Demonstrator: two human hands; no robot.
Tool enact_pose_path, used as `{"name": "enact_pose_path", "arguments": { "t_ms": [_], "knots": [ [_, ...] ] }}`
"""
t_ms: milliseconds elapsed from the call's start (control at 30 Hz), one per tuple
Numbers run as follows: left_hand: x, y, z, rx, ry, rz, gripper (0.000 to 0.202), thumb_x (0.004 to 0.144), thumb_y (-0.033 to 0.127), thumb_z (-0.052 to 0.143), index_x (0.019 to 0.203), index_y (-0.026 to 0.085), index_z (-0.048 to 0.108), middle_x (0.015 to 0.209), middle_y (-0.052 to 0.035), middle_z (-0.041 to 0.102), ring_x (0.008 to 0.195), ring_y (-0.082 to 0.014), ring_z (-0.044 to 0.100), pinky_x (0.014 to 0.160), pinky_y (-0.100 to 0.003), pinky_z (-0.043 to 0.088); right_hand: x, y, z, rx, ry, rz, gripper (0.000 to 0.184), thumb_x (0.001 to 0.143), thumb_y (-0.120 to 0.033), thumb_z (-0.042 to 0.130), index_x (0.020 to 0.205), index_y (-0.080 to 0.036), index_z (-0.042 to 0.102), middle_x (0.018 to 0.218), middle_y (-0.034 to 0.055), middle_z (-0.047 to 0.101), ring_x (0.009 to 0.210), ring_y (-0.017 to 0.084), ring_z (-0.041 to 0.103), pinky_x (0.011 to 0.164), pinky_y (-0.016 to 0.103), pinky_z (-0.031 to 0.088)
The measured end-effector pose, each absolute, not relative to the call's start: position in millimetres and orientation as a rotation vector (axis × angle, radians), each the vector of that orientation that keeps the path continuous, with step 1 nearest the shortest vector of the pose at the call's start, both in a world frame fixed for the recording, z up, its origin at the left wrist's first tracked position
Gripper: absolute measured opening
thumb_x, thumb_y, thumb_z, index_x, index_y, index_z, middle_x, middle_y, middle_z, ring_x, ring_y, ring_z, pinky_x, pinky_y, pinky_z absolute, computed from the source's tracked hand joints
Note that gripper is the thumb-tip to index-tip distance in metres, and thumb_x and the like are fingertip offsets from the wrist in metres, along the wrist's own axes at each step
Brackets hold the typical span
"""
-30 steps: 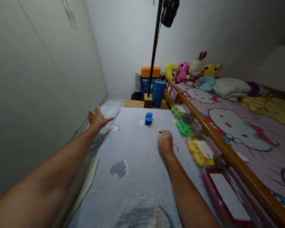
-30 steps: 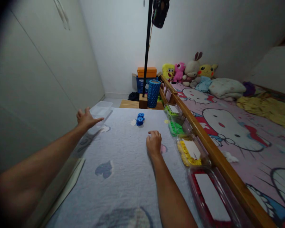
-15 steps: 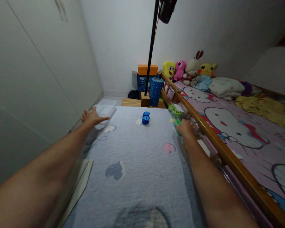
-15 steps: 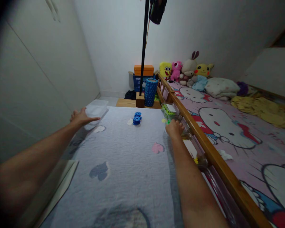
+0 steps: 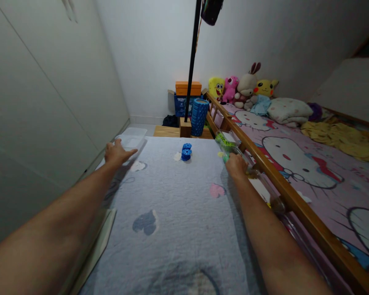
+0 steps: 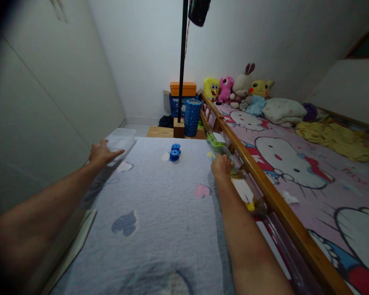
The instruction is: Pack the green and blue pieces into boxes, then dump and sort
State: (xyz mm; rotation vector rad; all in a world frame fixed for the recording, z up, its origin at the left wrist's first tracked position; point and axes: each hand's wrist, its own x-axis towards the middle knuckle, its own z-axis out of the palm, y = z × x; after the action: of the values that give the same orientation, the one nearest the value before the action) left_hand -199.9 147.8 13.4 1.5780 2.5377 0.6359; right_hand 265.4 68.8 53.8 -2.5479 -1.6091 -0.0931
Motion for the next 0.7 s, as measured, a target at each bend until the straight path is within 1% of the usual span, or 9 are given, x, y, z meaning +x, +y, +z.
{"name": "enact_pose_path", "arguments": {
  "t_ms": [167, 300, 367, 433, 600, 700],
  "knots": [
    [-194, 145, 13, 1.592, 2.524, 0.684, 0.09, 0.076, 0.061, 0.069, 0.147, 0.014, 0.04, 0.143, -0.0213, 0.047, 0.129, -0.0385, 0.051, 0.106, -0.046, 0.044, 268, 69, 56, -2.536, -1.618, -0.051, 0.042, 0.094, -0.013, 0.038, 0.119, -0.013, 0.071, 0.118, 0.0196, 0.066, 0.106, 0.029, 0.064, 0.089, 0.039, 0.045],
    [-189, 141, 14, 1.591, 2.509, 0.765, 0.091, 0.075, 0.06, 0.072, 0.146, 0.012, 0.042, 0.149, -0.0237, 0.038, 0.134, -0.038, 0.047, 0.11, -0.044, 0.042, 268, 70, 58, -2.558, -1.601, -0.058, 0.04, 0.094, -0.014, 0.04, 0.118, -0.014, 0.072, 0.119, 0.0187, 0.066, 0.108, 0.028, 0.065, 0.09, 0.037, 0.047],
    [-187, 141, 15, 1.58, 2.516, 0.782, 0.095, 0.071, 0.062, 0.073, 0.146, 0.013, 0.043, 0.151, -0.0249, 0.034, 0.137, -0.0396, 0.044, 0.111, -0.045, 0.04, 267, 69, 57, -2.564, -1.598, -0.057, 0.038, 0.095, -0.014, 0.042, 0.118, -0.014, 0.072, 0.12, 0.0188, 0.067, 0.108, 0.027, 0.066, 0.091, 0.037, 0.047],
    [-185, 142, 16, 1.561, 2.525, 0.788, 0.099, 0.069, 0.065, 0.074, 0.147, 0.014, 0.042, 0.152, -0.025, 0.032, 0.138, -0.0415, 0.042, 0.111, -0.047, 0.04, 266, 69, 57, -2.574, -1.6, -0.048, 0.037, 0.095, -0.014, 0.043, 0.118, -0.014, 0.072, 0.12, 0.0193, 0.067, 0.109, 0.027, 0.066, 0.093, 0.037, 0.047],
    [-181, 145, 20, 1.532, 2.52, 0.797, 0.103, 0.065, 0.069, 0.075, 0.147, 0.016, 0.042, 0.151, -0.0248, 0.034, 0.137, -0.0442, 0.042, 0.11, -0.051, 0.04, 266, 69, 57, -2.595, -1.582, -0.063, 0.037, 0.094, -0.014, 0.044, 0.117, -0.012, 0.073, 0.12, 0.0209, 0.067, 0.109, 0.029, 0.067, 0.093, 0.04, 0.048],
    [-178, 145, 21, 1.536, 2.506, 0.781, 0.1, 0.066, 0.068, 0.075, 0.147, 0.019, 0.043, 0.15, -0.0233, 0.036, 0.136, -0.0448, 0.043, 0.108, -0.053, 0.042, 266, 69, 59, -2.603, -1.585, -0.065, 0.036, 0.093, -0.014, 0.045, 0.116, -0.012, 0.073, 0.119, 0.0206, 0.068, 0.109, 0.029, 0.067, 0.093, 0.04, 0.048]
  ]
}}
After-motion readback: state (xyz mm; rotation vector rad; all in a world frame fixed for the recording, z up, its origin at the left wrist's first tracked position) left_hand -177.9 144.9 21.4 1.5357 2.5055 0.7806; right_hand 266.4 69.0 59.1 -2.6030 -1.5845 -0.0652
